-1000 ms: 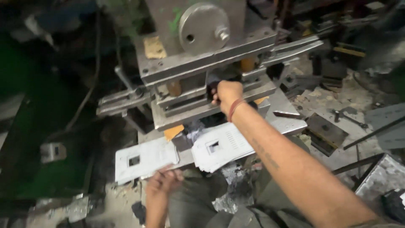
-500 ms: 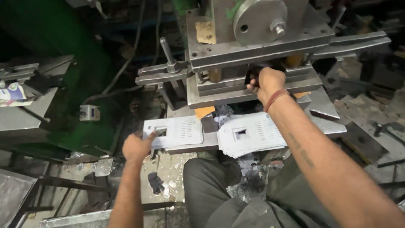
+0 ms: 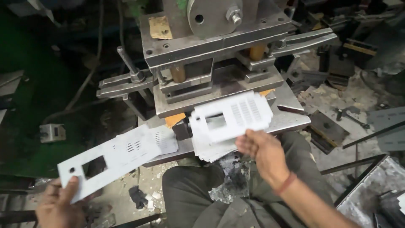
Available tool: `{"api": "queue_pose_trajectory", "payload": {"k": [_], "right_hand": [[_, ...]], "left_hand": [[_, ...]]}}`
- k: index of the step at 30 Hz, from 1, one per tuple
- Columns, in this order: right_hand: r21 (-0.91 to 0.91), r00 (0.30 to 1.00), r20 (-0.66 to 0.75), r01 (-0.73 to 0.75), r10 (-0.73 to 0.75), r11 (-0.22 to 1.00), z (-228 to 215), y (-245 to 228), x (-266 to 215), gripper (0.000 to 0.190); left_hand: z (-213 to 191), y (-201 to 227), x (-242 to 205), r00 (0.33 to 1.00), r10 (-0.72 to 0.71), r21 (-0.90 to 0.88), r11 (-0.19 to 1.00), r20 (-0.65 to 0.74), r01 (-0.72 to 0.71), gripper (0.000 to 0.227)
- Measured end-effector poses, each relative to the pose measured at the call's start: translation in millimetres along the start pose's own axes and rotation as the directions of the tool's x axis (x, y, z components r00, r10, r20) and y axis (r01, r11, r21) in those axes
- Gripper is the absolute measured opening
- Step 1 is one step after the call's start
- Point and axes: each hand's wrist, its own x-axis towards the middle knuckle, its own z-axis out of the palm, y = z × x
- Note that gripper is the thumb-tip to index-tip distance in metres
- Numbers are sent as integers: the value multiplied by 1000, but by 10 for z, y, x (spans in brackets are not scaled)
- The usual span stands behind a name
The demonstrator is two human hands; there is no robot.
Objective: Operating a stamping press to process white rectangular panels and stacking the finished parts.
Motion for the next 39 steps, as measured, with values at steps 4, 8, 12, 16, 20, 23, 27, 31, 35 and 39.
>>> {"api": "queue_pose_trajectory", "payload": {"k": [4,8,12,16,20,23,27,31,35,39], "right_hand": [[-324,982,-53,-189,181,927,-508,494,199,36],[-365,976,41,-183,212,913,-268,239,-136,38],[-315,988,148,91,-46,945,177,-184,-313,19],[-21,996,74,60,-58,998,262,-327,265,12],[79,989,143,32,-43,996,499,-304,1240,19],[169,865,465,-299,191,939,796,-406,1649,41],[216,997,22,-75,72,973,1262,-614,1395,37],[-20,983,-184,0,-4,1000,1309,-562,1407,24],[-47,993,-114,-13,8,999,1368,-529,1365,23],[-66,990,-138,-32,22,997,1366,-510,1412,22]], "left_hand": [[866,225,-589,995,-97,-83,992,1,96,34],[2055,678,-1192,927,-370,33,928,-51,372,59],[2761,353,-1128,922,-193,-250,925,336,285,32],[3206,533,-885,853,-189,-265,898,487,350,26],[3190,622,-805,791,-167,-230,904,589,362,29],[3003,501,-895,762,-167,-185,917,625,353,41],[2624,372,-1080,731,-294,-53,910,616,410,44],[2254,292,-1260,736,-454,38,862,502,506,36],[1990,-148,-1172,734,-464,-13,841,496,540,37],[1804,-267,-920,799,-374,-94,879,470,467,35]]}}
